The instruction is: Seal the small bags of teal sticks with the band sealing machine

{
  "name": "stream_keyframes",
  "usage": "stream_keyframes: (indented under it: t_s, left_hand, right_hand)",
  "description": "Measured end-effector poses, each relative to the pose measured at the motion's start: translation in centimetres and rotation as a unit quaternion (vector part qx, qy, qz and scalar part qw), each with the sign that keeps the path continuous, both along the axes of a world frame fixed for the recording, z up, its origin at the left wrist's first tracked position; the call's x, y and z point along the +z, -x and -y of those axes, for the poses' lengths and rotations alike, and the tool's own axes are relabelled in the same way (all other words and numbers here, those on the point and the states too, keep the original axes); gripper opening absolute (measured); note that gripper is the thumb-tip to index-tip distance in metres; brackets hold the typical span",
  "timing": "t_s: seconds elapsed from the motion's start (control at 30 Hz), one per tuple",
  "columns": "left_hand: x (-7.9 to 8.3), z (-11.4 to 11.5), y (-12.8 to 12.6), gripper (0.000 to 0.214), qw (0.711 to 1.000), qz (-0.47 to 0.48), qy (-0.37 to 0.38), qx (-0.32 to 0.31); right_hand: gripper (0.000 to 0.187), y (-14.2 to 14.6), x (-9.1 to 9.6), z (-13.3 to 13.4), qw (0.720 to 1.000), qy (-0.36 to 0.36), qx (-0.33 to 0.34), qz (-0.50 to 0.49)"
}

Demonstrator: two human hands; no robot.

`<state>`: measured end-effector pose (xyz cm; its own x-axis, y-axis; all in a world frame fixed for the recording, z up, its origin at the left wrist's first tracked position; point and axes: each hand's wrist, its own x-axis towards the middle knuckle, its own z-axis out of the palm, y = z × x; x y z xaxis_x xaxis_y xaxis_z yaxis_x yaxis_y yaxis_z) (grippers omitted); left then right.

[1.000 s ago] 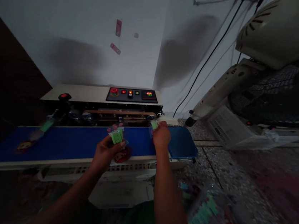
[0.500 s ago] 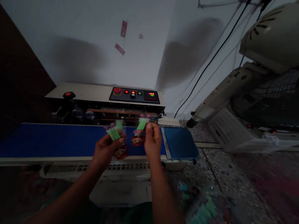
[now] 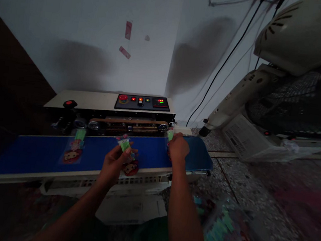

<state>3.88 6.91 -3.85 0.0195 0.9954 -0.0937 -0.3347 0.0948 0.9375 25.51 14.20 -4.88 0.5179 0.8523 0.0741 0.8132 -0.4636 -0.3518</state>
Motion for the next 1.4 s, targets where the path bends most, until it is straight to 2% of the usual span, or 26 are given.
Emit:
stream_keyframes:
  t_s: [0.1,0.2,0.27,0.37,0.4,0.47,0.53,0.63,0.7,0.77,0.87,0.97,1.1,1.2,1.27,1.33,1.4]
  left_hand:
    - [0.2,0.1,0.0,0.045,1.0,-0.004,0.011,-0.005]
    - [0.3,0.1,0.0,0.042,1.0,-0.009,0.005,0.006]
    - [0.2,0.0,0.1,0.038,0.999,-0.032,-0.014,0.02]
    - [0.2,-0.1,0.2,0.03,0.995,-0.062,-0.057,0.048]
    - [0.2,-0.1,0.3,0.029,0.994,-0.063,-0.066,0.054]
    - [0.3,0.0,0.4,0.031,0.994,-0.059,-0.075,0.057]
    - [0.5,0.2,0.5,0.041,0.995,-0.054,-0.077,0.042]
    - [0.6,0.3,0.7,0.049,0.994,-0.05,-0.094,0.021]
    - [0.5,0.3,0.7,0.047,0.994,-0.046,-0.099,0.017]
    - [0.3,0.3,0.7,0.047,0.994,-0.044,-0.098,0.012]
    - [0.0,0.1,0.6,0.047,0.994,-0.047,-0.099,0.004]
    - [-0.2,0.1,0.5,0.046,0.994,-0.052,-0.1,-0.004]
    - [-0.2,0.1,0.4,0.044,0.993,-0.053,-0.105,-0.007]
    - [-0.1,0.1,0.4,0.044,0.993,-0.052,-0.107,-0.014]
    - [-0.1,0.2,0.3,0.043,0.992,-0.058,-0.111,-0.016]
    - [-0.2,0.4,0.0,0.042,0.991,-0.066,-0.118,-0.019]
    - [-0.2,1.0,-0.5,0.04,0.988,-0.078,-0.131,-0.028]
  right_hand:
    - [0.03,1.3,0.4,-0.2,0.998,-0.043,0.041,-0.001]
    - [0.031,2.9,1.2,0.9,0.976,-0.166,0.12,-0.068]
    - [0.036,4.8,1.6,2.3,0.933,-0.211,0.207,-0.205]
    - [0.034,8.3,1.5,4.8,0.836,-0.19,0.319,-0.404]
    - [0.031,9.4,1.4,5.5,0.813,-0.184,0.333,-0.441]
    - [0.029,10.7,1.2,6.3,0.794,-0.189,0.326,-0.477]
    - [0.029,10.4,1.2,6.4,0.807,-0.229,0.288,-0.462]
    - [0.033,6.7,1.3,5.2,0.864,-0.277,0.192,-0.373]
    - [0.037,3.2,1.2,4.2,0.912,-0.256,0.128,-0.294]
    - [0.037,0.1,0.7,3.2,0.957,-0.23,0.063,-0.164]
    - [0.035,-2.4,0.1,2.3,0.992,-0.121,-0.01,-0.023]
    - [0.036,-2.1,-0.2,1.4,0.999,-0.017,-0.04,0.009]
    - [0.036,0.3,0.0,0.0,1.0,0.021,0.005,0.017]
    - [0.035,1.2,0.3,-0.1,0.998,-0.012,0.056,0.027]
    - [0.033,0.5,0.5,1.1,0.993,-0.065,0.092,0.034]
    - [0.033,-1.8,0.8,3.4,0.984,-0.13,0.12,0.022]
    - [0.037,-5.4,0.8,7.0,0.977,-0.176,0.118,-0.007]
